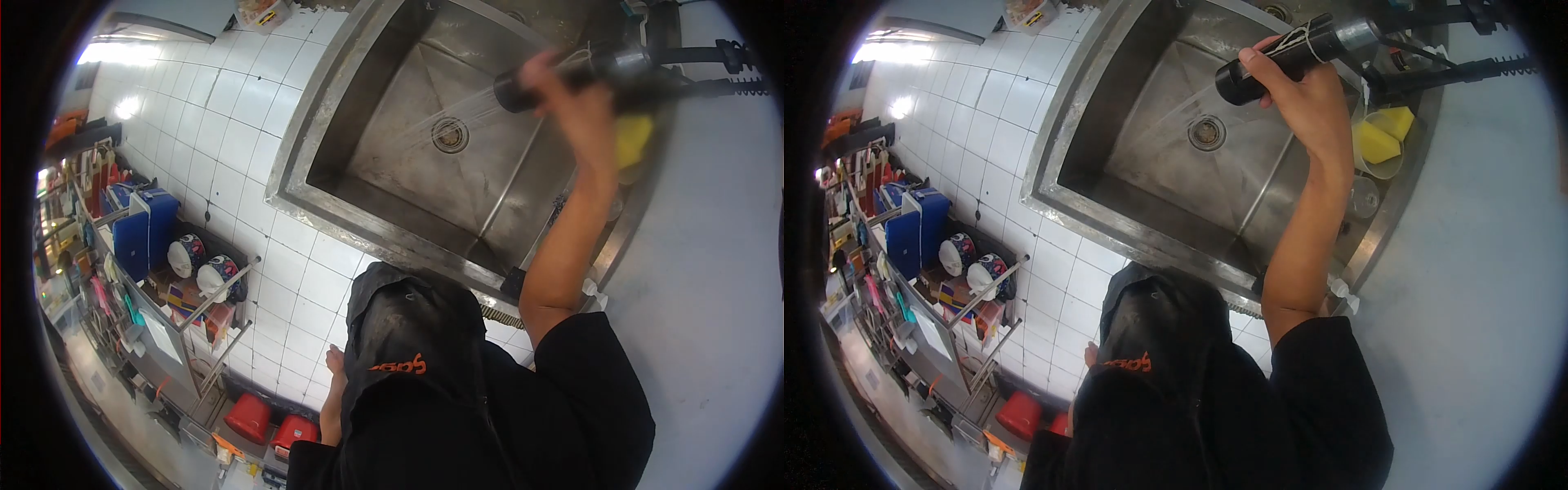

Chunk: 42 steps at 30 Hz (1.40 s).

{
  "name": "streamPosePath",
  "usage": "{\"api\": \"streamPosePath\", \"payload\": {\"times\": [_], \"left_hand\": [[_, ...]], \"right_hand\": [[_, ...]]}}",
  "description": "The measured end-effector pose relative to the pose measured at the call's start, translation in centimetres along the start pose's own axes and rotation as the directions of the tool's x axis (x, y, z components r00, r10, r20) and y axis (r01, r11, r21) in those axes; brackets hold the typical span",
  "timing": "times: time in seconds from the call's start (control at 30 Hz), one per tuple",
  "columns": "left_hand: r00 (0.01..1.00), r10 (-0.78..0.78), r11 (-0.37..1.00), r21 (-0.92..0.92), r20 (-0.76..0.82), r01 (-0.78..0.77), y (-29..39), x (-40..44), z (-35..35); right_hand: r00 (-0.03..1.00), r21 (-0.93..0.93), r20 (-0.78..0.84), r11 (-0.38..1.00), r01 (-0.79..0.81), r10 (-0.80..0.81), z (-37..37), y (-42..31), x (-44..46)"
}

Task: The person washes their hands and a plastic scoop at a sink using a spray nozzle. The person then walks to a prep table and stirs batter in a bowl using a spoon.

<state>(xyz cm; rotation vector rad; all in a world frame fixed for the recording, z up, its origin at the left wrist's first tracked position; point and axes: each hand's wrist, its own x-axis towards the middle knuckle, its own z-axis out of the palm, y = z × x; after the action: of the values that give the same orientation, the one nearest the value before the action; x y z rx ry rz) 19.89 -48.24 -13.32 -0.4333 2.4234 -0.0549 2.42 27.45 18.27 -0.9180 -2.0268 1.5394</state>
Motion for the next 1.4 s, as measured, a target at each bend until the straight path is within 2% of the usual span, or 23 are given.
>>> {"api": "streamPosePath", "payload": {"times": [0.33,0.43,0.53,0.6,0.67,0.73,0.8,0.87,0.93,1.0,1.03,1.1,1.2,1.3,1.4], "left_hand": [[0.999,0.031,0.999,-0.028,-0.03,-0.032,0.4,-0.8,-0.3],[0.991,-0.114,0.976,-0.193,-0.062,0.101,3.3,-0.7,-2.4],[0.938,-0.092,0.77,-0.621,-0.333,-0.145,8.7,3.2,-4.8],[0.915,0.083,0.714,-0.617,-0.394,-0.331,16.4,4.0,-12.4],[0.856,0.117,0.443,-0.744,-0.504,-0.499,24.8,4.5,-18.3],[0.825,0.238,0.38,-0.732,-0.512,-0.565,33.8,1.0,-25.3],[0.727,0.451,0.292,-0.685,-0.517,-0.668,40.5,-0.8,-28.4],[0.671,0.667,0.256,-0.746,-0.324,-0.615,46.5,-0.3,-28.4],[0.625,0.774,0.365,-0.731,-0.107,-0.577,51.3,2.6,-25.8],[0.748,0.624,0.553,-0.804,0.225,-0.22,55.3,6.0,-22.4],[0.78,0.519,0.615,-0.787,0.35,-0.056,56.5,8.2,-20.2],[0.837,0.406,0.694,-0.72,0.366,-0.021,57.6,12.2,-15.8],[0.907,0.329,0.81,-0.572,0.262,-0.129,57.9,16.7,-9.9],[0.937,0.282,0.889,-0.424,0.204,-0.175,58.4,19.1,-5.7],[0.973,0.212,0.904,-0.397,0.093,-0.159,58.7,19.8,-3.1]], "right_hand": [[0.998,0.198,0.059,0.98,0.024,-0.036,0.9,-0.2,-0.1],[0.998,0.203,0.053,0.979,0.034,-0.045,1.1,-0.5,-0.1],[0.999,0.172,0.02,0.984,0.037,-0.041,1.0,-0.2,0.0],[0.999,0.116,0.03,0.993,0.02,-0.024,0.7,0.0,0.2],[1.0,0.069,0.024,0.997,0.016,-0.017,0.5,0.2,0.2],[1.0,0.031,0.011,0.999,0.015,-0.015,0.3,0.5,0.3],[1.0,0.0,-0.02,1.0,0.006,-0.006,0.0,1.0,0.2],[0.998,0.01,-0.055,1.0,0.016,-0.016,0.3,1.6,0.2],[0.996,0.001,-0.078,0.999,0.051,-0.05,0.4,2.3,0.4],[0.99,-0.032,-0.086,0.994,0.105,-0.107,0.3,2.8,0.7],[0.994,-0.041,-0.089,0.997,0.064,-0.068,0.0,2.8,0.6],[0.997,-0.068,-0.079,0.998,-0.006,0.0,-0.5,2.3,0.5],[0.99,0.049,-0.124,0.997,-0.058,0.064,-0.5,3.3,0.7],[0.952,0.055,-0.216,0.976,-0.209,0.217,0.0,3.1,0.8],[0.943,-0.095,-0.29,0.976,-0.195,0.161,-0.7,4.3,0.9]]}}
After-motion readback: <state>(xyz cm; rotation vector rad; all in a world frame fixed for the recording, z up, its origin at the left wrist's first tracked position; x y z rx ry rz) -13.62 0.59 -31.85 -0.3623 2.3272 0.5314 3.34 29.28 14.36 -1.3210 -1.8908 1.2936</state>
